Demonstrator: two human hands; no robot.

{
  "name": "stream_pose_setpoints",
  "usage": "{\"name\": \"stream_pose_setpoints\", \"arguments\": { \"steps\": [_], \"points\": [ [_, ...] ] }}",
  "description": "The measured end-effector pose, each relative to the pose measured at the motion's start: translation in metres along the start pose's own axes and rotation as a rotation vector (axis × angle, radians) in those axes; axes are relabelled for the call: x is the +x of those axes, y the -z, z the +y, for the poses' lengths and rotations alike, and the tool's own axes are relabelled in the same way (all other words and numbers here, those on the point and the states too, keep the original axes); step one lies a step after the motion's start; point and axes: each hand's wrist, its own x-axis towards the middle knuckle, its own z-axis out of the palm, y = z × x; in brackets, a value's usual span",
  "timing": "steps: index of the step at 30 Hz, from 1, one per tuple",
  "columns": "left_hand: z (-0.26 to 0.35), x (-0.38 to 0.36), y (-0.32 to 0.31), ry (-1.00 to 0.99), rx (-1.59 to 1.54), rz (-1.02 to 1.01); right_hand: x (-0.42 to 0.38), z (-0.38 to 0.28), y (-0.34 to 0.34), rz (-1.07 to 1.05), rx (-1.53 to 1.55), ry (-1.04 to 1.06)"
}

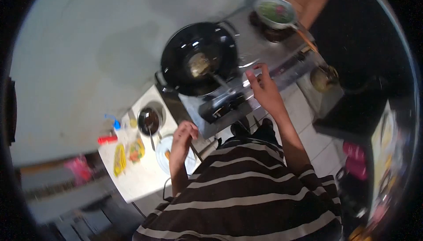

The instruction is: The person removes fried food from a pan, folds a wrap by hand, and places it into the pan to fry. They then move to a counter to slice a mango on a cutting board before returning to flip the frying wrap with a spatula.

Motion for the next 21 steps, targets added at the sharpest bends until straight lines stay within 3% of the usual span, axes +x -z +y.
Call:
{"name": "stream_pose_setpoints", "arguments": {
  "steps": [2, 3, 6, 8, 10, 11, 14, 16, 21],
  "points": [
    [0.024, 0.014, -0.029, 0.153, 0.122, -0.378, -0.017, 0.011, 0.039, 0.107, -0.119, 0.147],
    [0.029, 0.023, -0.048, 0.132, 0.180, -0.554, -0.030, 0.019, 0.056, 0.191, -0.123, 0.189],
    [0.024, 0.051, -0.096, 0.226, 0.212, -0.902, -0.072, 0.038, 0.102, 0.292, -0.219, 0.040],
    [0.015, 0.061, -0.124, 0.107, 0.191, -0.929, -0.095, 0.065, 0.115, 0.370, -0.183, 0.046],
    [0.016, 0.063, -0.151, 0.027, 0.284, -0.871, -0.111, 0.090, 0.122, 0.305, -0.065, 0.160],
    [0.023, 0.060, -0.166, -0.011, 0.288, -0.861, -0.120, 0.094, 0.124, 0.284, 0.022, 0.114],
    [0.022, 0.047, -0.203, -0.018, 0.322, -0.813, -0.142, 0.109, 0.133, 0.273, 0.057, 0.187],
    [0.005, 0.039, -0.228, 0.075, 0.293, -0.812, -0.170, 0.109, 0.150, 0.301, 0.076, 0.186],
    [-0.047, 0.012, -0.322, 0.240, 0.362, -1.052, -0.280, 0.147, 0.227, 0.450, 0.081, 0.077]
  ]
}}
